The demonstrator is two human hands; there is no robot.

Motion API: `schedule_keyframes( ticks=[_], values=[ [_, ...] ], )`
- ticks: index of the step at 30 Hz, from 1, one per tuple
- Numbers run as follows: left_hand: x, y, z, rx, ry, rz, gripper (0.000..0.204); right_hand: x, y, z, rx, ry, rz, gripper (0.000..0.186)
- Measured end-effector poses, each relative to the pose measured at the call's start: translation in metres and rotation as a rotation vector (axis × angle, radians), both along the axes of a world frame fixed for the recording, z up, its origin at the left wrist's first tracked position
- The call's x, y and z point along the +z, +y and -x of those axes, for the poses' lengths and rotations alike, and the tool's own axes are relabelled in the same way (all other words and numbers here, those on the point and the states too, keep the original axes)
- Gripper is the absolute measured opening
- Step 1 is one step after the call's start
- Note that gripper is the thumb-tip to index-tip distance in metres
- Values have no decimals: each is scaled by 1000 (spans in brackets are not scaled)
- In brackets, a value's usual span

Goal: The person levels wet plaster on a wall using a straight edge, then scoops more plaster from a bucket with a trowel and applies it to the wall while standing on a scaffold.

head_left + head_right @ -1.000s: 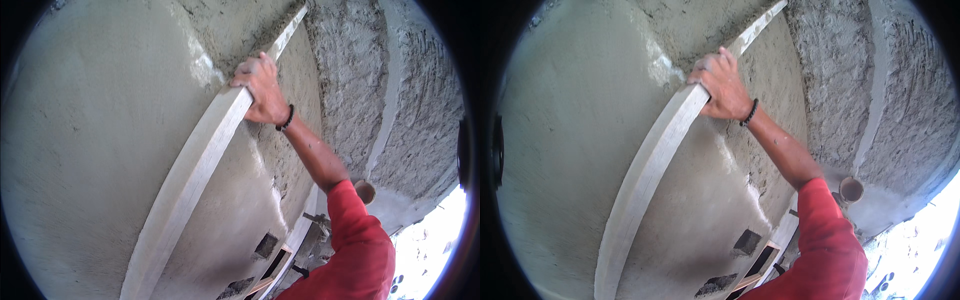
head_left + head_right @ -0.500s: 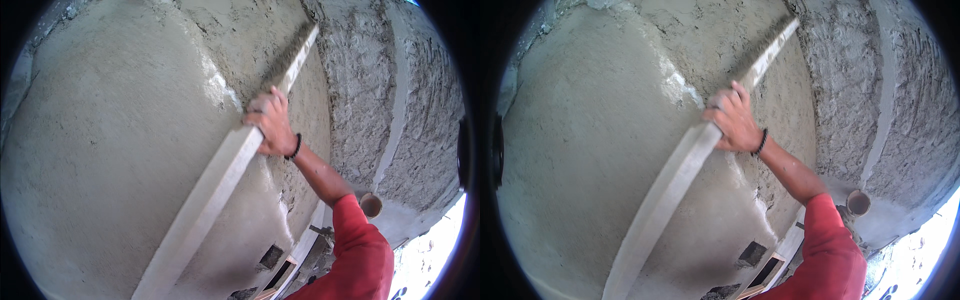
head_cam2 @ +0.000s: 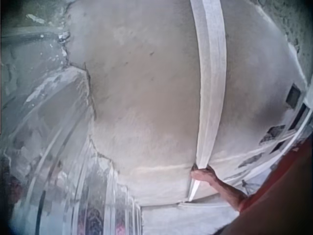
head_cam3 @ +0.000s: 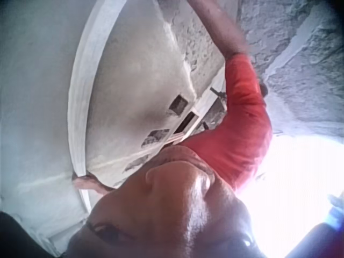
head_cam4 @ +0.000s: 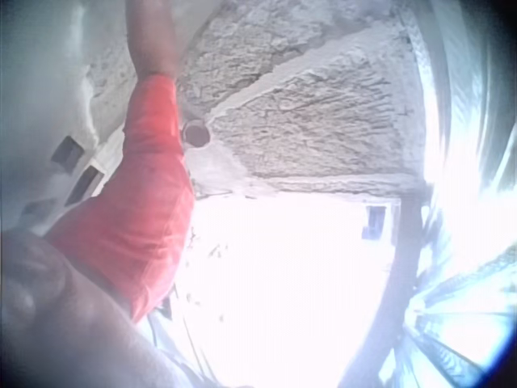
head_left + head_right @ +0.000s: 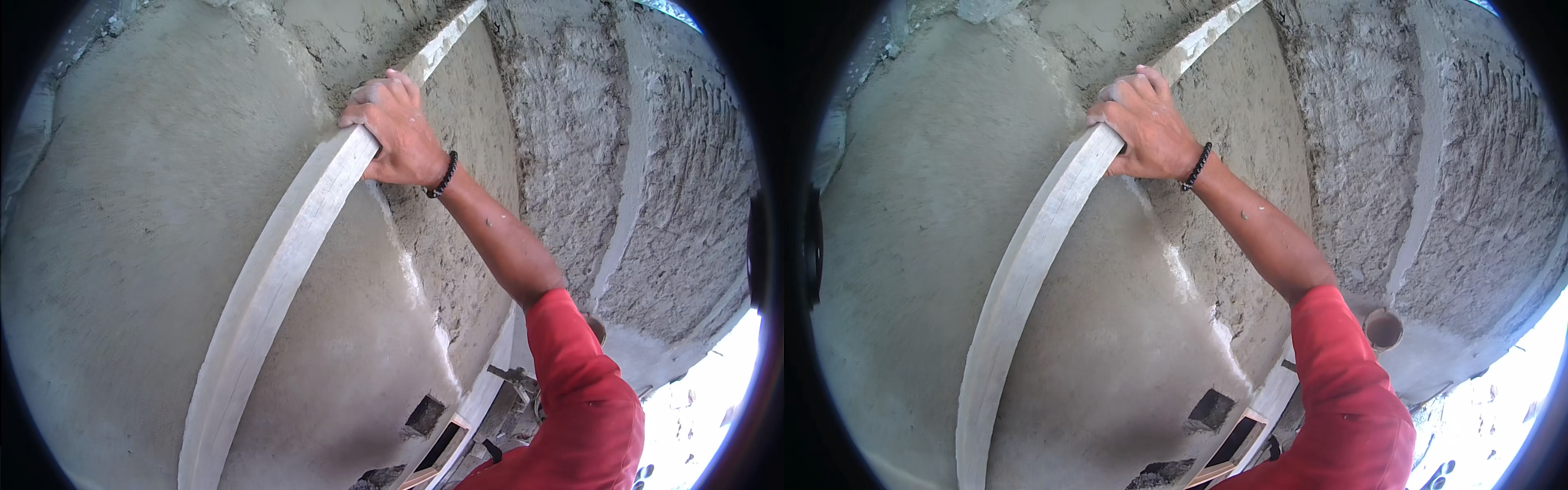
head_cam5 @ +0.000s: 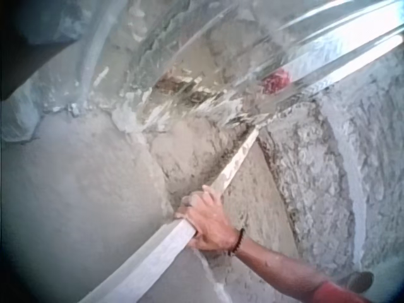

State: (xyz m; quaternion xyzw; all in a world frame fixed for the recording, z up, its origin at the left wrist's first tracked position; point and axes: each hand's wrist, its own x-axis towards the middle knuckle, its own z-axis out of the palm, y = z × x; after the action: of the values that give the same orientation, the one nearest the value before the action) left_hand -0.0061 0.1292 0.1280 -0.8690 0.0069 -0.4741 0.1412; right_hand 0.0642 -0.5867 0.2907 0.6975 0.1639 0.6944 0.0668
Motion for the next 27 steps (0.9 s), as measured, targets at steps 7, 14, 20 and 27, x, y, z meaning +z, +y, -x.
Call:
schedule_keyframes(
  ticks=[7,14,20,27],
  values=[
    [-95,125,-20,138,67,-158,61,-58,26,4,60,50,-71,54],
    [-57,55,-8,-98,-29,-132,61,-59,12,5,11,31,-29,51],
    [-2,22,-7,-233,-193,-184,49,-10,-20,-16,37,-91,24,52],
    [35,-35,-5,-337,-243,-62,38,2,-29,-7,-42,-62,49,57]
  ],
)
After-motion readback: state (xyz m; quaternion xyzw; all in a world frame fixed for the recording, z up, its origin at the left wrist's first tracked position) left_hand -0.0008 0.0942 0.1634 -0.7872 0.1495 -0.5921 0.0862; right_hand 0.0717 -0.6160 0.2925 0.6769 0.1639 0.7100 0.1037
